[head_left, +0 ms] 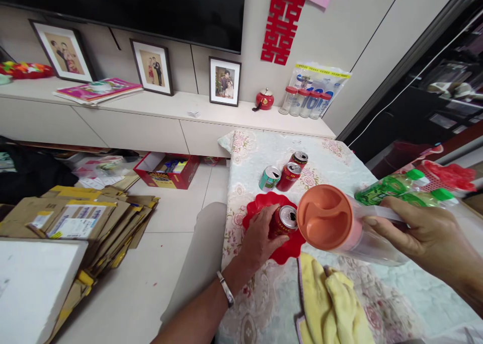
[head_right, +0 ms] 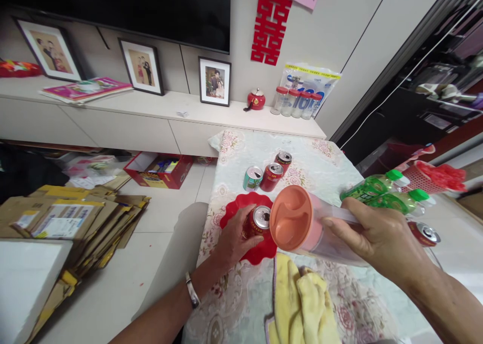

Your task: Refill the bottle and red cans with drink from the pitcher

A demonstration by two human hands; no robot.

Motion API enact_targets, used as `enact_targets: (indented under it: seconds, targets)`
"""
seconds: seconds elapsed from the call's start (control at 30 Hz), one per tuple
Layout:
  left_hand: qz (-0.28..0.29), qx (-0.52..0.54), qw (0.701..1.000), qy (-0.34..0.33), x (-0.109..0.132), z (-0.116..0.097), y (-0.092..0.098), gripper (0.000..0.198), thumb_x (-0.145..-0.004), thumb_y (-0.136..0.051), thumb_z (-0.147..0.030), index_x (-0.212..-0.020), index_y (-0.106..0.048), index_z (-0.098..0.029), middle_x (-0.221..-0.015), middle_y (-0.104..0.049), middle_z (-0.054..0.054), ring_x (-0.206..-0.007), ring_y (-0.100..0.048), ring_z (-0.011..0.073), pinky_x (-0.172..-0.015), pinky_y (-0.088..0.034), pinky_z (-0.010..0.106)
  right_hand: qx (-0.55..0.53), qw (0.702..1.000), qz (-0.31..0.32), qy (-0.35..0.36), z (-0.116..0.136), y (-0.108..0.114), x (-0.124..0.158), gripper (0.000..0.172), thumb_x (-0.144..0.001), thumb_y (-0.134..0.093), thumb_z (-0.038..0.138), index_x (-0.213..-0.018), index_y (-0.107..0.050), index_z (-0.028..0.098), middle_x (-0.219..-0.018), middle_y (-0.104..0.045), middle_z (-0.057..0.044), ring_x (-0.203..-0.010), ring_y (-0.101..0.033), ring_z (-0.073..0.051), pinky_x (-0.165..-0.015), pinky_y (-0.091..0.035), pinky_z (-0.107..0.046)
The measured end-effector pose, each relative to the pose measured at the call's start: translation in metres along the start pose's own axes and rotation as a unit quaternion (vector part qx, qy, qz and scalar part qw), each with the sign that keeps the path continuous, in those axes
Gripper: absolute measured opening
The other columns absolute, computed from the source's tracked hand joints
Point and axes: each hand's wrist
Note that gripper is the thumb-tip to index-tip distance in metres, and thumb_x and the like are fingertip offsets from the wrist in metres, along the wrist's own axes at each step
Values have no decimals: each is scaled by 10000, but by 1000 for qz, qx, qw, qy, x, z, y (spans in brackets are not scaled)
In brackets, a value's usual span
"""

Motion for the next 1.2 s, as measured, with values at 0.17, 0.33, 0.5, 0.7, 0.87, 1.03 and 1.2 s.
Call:
enact_targets:
  seconds: [0.17, 0.33, 0.5, 0.7, 0.87, 1.03, 1.2]
  targets:
    - [-2, -7, 1000, -9, 0, 0, 0, 797, -802, -832, -180, -1493, -448, -288, -1504, -595, 122, -1395, -562, 359, -1177, -434, 600, 3, 1000, -5, 6, 1, -1, -2, 446, -1022, -526, 572, -741, -568, 229, -455, -435, 81, -329, -424, -105, -360, -334, -238]
    - [-1, -5, 1000, -5, 1, -2, 1, 789, -813, -827, -213, -1500, -447, -295, -1501, -599, 116, -1385, -571, 360, -1175, -433, 599, 0, 1000, 4, -3, -2, -2, 2, 431, -1014, -541, 576, -763, -582, 228, -465, -456, 78, -333, -435, -106, -369, -339, -240]
    - [-3, -8, 1000, -7, 1, -3, 2, 781, -815, -829, -209, -1494, -452, -294, -1500, -602, 115, -1385, -573, 357, -1178, -434, 588, 4, 1000, 0, -1, -3, -2, 3, 417, -1013, -545, 571, -774, -575, 231, -475, -441, 81, -343, -421, -105, -377, -334, -240]
    - [-1, -12, 1000, -6, 0, -4, 2, 788, -808, -844, -203, -1487, -452, -277, -1498, -605, 121, -1387, -572, 354, -1181, -431, 589, 8, 1000, 3, 2, -1, -2, -1, 446, -1019, -528, 578, -736, -548, 233, -472, -404, 85, -342, -402, -103, -364, -327, -239]
    - [1, -10, 1000, -1, -1, -5, 2, 789, -809, -842, -201, -1490, -453, -287, -1495, -608, 116, -1378, -579, 350, -1184, -430, 583, 9, 1000, 2, 8, 0, 0, -1, 458, -1030, -508, 579, -754, -576, 220, -463, -428, 81, -332, -416, -104, -361, -335, -239]
    - [-1, -12, 1000, -2, -1, -5, 2, 796, -798, -848, -188, -1490, -465, -282, -1494, -610, 115, -1377, -580, 353, -1185, -432, 579, 14, 1000, 0, 12, 1, 2, -2, 469, -1033, -498, 585, -744, -567, 222, -452, -428, 82, -323, -420, -102, -358, -338, -237]
    - [0, -10, 1000, 5, 0, -7, 3, 798, -793, -853, -182, -1488, -472, -272, -1490, -614, 119, -1373, -585, 353, -1188, -433, 577, 9, 1000, 3, 0, 2, 1, -3, 492, -1028, -488, 604, -695, -530, 244, -450, -410, 83, -318, -405, -100, -348, -329, -243]
Point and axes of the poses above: each hand's wrist, its own x-axis away from the middle knuckle, its own y-axis out of the back of the hand, z = x × y
